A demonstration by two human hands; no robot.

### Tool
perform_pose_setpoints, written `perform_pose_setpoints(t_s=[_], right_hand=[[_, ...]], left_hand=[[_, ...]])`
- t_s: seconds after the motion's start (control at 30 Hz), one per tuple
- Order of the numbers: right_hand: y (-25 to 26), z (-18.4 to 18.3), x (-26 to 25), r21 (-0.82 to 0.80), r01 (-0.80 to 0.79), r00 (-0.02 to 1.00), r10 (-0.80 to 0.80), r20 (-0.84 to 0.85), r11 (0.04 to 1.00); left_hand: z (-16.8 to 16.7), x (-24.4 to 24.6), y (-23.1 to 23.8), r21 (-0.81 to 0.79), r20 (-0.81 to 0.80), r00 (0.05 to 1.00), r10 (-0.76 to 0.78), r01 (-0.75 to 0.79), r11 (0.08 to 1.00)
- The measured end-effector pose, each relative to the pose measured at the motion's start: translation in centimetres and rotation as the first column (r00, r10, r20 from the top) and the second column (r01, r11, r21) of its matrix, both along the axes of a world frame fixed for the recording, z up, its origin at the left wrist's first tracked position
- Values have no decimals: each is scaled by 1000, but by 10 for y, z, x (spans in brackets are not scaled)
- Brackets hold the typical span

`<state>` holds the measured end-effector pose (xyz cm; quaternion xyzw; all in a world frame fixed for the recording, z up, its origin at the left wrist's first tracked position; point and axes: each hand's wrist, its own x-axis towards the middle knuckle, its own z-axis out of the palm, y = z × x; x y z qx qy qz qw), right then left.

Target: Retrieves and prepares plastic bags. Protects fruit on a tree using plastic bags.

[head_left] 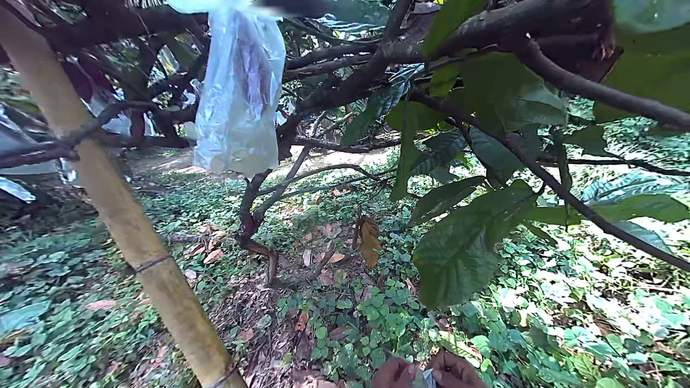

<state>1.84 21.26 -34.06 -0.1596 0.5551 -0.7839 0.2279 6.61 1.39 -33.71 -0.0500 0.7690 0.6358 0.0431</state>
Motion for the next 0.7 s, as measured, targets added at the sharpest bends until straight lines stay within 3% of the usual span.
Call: perform_pose_setpoints(t_s=[0.1, 0.2, 0.4, 0.7], right_hand=[[-1, 3, 2, 9, 9, 1000, -9, -22, 1000], [-1, 4, 2, 32, 13, 999, -11, -44, 999], [-1, 9, 3, 98, 24, 990, -11, -137, 995], [-4, 9, 13, 222, 67, 900, 38, -435, 973]], left_hand=[[0, 0, -1, -19, 8, 998, -55, 56, 998], [0, -2, -2, 62, 18, 997, -76, 75, 995], [14, 1, 7, 291, 24, 999, 39, -44, 956], [14, -3, 11, 230, 22, 998, 60, -64, 971]])
